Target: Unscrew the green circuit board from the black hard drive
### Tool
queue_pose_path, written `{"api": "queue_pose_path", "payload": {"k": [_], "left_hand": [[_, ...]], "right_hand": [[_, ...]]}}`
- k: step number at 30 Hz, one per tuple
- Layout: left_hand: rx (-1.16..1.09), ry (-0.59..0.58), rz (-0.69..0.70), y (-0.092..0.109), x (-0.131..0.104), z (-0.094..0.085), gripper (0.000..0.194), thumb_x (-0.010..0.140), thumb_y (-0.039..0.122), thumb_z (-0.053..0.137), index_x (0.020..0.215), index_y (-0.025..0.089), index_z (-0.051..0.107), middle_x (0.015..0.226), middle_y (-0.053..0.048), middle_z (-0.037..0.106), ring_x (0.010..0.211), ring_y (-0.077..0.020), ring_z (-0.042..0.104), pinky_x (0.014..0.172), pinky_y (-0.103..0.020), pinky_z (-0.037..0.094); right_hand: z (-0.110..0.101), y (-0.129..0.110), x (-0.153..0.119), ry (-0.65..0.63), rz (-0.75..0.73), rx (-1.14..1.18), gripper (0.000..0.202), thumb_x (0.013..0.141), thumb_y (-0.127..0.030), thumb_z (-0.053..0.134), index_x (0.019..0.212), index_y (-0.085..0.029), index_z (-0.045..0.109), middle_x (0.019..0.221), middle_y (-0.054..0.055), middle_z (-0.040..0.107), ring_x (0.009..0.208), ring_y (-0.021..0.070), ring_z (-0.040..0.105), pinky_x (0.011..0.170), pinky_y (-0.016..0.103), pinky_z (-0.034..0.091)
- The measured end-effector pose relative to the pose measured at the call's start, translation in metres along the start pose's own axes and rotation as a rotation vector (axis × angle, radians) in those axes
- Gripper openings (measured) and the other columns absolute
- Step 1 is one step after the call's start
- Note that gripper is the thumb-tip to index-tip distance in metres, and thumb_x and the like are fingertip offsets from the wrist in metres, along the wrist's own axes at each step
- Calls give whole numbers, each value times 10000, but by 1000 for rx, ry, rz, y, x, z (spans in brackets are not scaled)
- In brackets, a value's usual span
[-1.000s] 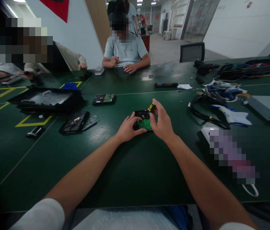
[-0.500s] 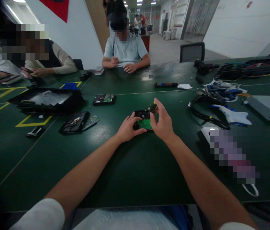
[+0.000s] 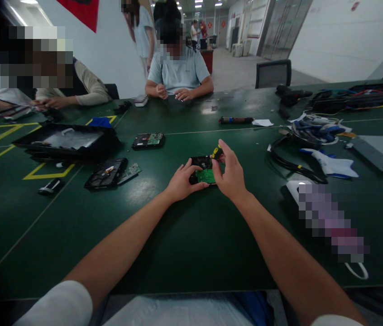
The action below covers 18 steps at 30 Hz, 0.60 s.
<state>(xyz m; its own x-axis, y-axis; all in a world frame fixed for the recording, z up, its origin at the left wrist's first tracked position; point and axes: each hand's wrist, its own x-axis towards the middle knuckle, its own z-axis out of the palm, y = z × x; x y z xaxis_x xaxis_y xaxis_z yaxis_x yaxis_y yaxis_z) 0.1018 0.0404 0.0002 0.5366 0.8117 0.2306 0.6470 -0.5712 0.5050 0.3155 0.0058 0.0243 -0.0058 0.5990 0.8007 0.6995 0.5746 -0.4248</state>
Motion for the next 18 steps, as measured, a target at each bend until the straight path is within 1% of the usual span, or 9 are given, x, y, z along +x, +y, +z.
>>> {"api": "queue_pose_path", "payload": {"k": [4, 6, 8, 12, 15, 18], "left_hand": [[-4, -5, 3, 2, 0, -2, 643, 859, 642, 760, 1341, 243, 612, 1618, -179, 502, 1628, -352, 261, 1299, -621, 258], [-8, -6, 6, 2, 0, -3, 643, 861, 641, 758, 1344, 243, 611, 1611, -176, 511, 1627, -355, 262, 1298, -622, 261], [-9, -6, 1, 2, 0, -3, 647, 858, 648, 758, 1341, 242, 614, 1621, -179, 498, 1623, -359, 272, 1297, -623, 262], [-7, -1, -1, 0, 0, -1, 663, 855, 669, 750, 1336, 230, 622, 1637, -198, 471, 1622, -359, 276, 1298, -611, 263], [-6, -1, 1, 0, 0, 0, 654, 858, 658, 753, 1341, 240, 618, 1625, -186, 491, 1625, -351, 269, 1298, -614, 262], [-4, -4, -1, 1, 0, -1, 649, 855, 646, 763, 1344, 249, 613, 1631, -179, 485, 1626, -347, 270, 1297, -621, 262]], "right_hand": [[1, 1, -1, 22, 19, -21, 648, 1010, -413, 616, 1605, -342, 371, 1453, 121, 596, 1032, 282, 723, 867, 497, 678], [0, 1, -1, 15, 14, -33, 640, 1006, -421, 624, 1596, -346, 388, 1416, 116, 616, 1021, 281, 720, 860, 501, 681], [-1, 1, -1, 6, 5, -27, 641, 1015, -403, 609, 1608, -344, 373, 1426, 118, 614, 1042, 282, 720, 888, 509, 677], [-1, 1, 0, -20, 0, 30, 660, 1038, -352, 558, 1645, -339, 299, 1520, 121, 571, 1091, 274, 735, 954, 505, 659], [1, 3, -1, -9, 4, 14, 662, 1032, -374, 570, 1639, -342, 307, 1542, 119, 556, 1072, 273, 737, 924, 493, 668], [2, 5, -2, 13, 10, -31, 658, 1013, -405, 607, 1618, -356, 352, 1492, 112, 587, 1021, 273, 731, 869, 488, 677]]}}
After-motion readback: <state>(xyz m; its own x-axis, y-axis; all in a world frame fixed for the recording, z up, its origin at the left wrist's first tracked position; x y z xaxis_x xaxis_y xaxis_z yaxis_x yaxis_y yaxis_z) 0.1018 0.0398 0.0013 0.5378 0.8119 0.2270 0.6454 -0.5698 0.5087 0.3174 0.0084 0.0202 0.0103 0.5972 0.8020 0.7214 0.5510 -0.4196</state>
